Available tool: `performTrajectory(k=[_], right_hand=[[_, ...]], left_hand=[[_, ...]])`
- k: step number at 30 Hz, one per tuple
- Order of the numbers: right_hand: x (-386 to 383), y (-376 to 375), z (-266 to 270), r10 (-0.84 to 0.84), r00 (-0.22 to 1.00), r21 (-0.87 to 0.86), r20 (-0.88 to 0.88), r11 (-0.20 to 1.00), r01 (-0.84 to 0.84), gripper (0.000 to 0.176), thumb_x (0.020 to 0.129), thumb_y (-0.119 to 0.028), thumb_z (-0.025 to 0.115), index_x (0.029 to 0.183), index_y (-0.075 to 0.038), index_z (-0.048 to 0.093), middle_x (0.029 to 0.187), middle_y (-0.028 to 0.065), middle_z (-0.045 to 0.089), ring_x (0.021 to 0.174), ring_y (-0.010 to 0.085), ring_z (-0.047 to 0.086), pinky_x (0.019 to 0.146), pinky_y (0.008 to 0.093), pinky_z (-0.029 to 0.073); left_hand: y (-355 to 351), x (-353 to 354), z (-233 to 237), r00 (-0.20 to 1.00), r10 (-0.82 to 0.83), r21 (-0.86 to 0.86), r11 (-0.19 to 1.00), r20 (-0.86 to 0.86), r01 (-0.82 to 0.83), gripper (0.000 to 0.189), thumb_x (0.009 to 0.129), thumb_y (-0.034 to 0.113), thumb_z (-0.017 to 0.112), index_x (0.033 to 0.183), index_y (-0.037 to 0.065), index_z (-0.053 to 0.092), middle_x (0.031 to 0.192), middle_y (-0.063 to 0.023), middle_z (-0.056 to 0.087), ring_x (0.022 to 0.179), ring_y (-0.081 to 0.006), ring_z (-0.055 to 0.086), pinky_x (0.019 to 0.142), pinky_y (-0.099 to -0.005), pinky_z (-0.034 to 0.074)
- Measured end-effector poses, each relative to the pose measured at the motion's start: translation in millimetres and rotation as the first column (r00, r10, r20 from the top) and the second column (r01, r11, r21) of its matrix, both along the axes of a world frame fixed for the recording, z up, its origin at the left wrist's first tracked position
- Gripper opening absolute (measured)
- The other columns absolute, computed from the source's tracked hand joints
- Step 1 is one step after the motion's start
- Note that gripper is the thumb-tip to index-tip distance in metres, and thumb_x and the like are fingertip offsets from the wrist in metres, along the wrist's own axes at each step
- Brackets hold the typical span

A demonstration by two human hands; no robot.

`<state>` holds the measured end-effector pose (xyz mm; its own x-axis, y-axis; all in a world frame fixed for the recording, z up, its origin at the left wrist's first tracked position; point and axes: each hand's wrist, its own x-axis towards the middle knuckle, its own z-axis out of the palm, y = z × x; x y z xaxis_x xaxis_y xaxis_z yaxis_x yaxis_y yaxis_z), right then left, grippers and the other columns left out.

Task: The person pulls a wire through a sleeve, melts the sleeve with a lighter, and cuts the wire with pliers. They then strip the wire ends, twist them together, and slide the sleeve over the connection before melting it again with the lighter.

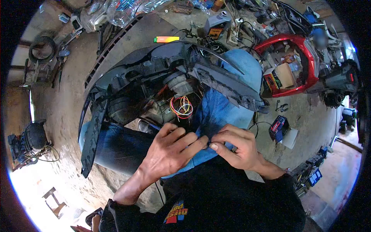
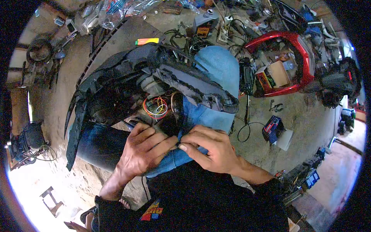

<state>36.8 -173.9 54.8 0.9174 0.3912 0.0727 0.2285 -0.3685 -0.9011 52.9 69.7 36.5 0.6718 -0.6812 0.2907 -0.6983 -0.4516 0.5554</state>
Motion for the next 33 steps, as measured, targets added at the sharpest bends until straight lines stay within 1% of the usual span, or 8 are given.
performTrajectory(k=[6,13,16,19,22,28,31,33], right_hand=[[14,-6,8,0.039,0.997,-0.018,-0.063,0.999,-0.040,0.011,0.095,-0.008,0.071,0.099,0.002,0.070,0.091,0.0135,0.069,0.080,0.0268,0.068,0.071,0.0351,0.054],[23,-11,11,0.142,0.981,0.050,-0.133,0.989,-0.136,0.013,0.097,-0.010,0.068,0.103,0.001,0.068,0.094,0.0134,0.065,0.082,0.0271,0.066,0.073,0.0360,0.053],[27,-9,13,0.172,0.960,0.128,-0.221,0.981,-0.146,0.013,0.098,-0.011,0.068,0.106,0.001,0.069,0.094,0.0130,0.066,0.082,0.0255,0.066,0.073,0.0357,0.053],[29,-3,4,0.163,0.972,0.190,-0.169,0.973,-0.130,0.014,0.098,-0.010,0.068,0.102,0.003,0.070,0.093,0.0128,0.067,0.076,0.0214,0.066,0.069,0.0330,0.053],[31,4,5,0.072,0.997,0.176,0.033,0.981,-0.076,0.021,0.097,-0.015,0.071,0.109,0.002,0.068,0.095,0.0130,0.066,0.081,0.0218,0.064,0.071,0.0324,0.053],[35,2,28,0.160,0.978,0.032,-0.132,0.987,-0.157,0.041,0.088,-0.029,0.082,0.114,-0.002,0.065,0.098,0.0104,0.067,0.073,0.0209,0.066,0.066,0.0323,0.055],[34,11,18,0.147,0.984,-0.032,0.103,0.989,-0.144,0.051,0.080,-0.022,0.090,0.119,0.000,0.064,0.097,0.0093,0.068,0.074,0.0177,0.068,0.065,0.0308,0.054],[34,11,14,0.147,0.970,-0.071,0.192,0.988,-0.135,0.050,0.079,-0.023,0.091,0.116,-0.002,0.066,0.102,0.0114,0.070,0.076,0.0197,0.071,0.065,0.0313,0.057]], left_hand=[[-10,5,-6,1.000,0.029,-0.086,0.996,0.007,-0.028,0.036,0.079,0.014,0.075,0.114,0.006,0.071,0.093,-0.0021,0.062,0.084,-0.0194,0.060,0.079,-0.0357,0.047],[-10,10,2,0.980,0.006,-0.222,0.974,-0.199,-0.051,0.020,0.085,0.009,0.076,0.104,0.004,0.071,0.093,-0.0067,0.064,0.079,-0.0234,0.061,0.074,-0.0374,0.044],[-9,14,6,0.958,-0.021,-0.303,0.950,-0.284,-0.069,0.016,0.088,0.010,0.074,0.102,0.003,0.071,0.091,-0.0080,0.065,0.078,-0.0243,0.061,0.074,-0.0376,0.043],[-4,17,9,0.917,-0.042,-0.342,0.934,-0.397,-0.105,0.014,0.090,0.011,0.072,0.102,0.002,0.071,0.088,-0.0088,0.066,0.077,-0.0251,0.061,0.075,-0.0376,0.042],[1,16,12,0.866,-0.042,-0.357,0.920,-0.497,-0.160,0.014,0.092,0.011,0.071,0.101,0.002,0.071,0.087,-0.0095,0.067,0.078,-0.0260,0.062,0.076,-0.0375,0.041],[1,20,21,0.856,-0.045,-0.381,0.906,-0.516,-0.183,0.013,0.092,0.011,0.070,0.100,0.001,0.071,0.088,-0.0099,0.067,0.077,-0.0262,0.061,0.076,-0.0378,0.041],[-1,21,22,0.856,-0.033,-0.364,0.913,-0.515,-0.184,0.011,0.091,0.010,0.070,0.099,0.002,0.071,0.086,-0.0096,0.066,0.076,-0.0258,0.060,0.076,-0.0376,0.042],[-1,24,27,0.847,-0.029,-0.343,0.921,-0.531,-0.183,0.011,0.090,0.009,0.070,0.098,0.002,0.071,0.084,-0.0092,0.065,0.076,-0.0257,0.059,0.075,-0.0373,0.042]])
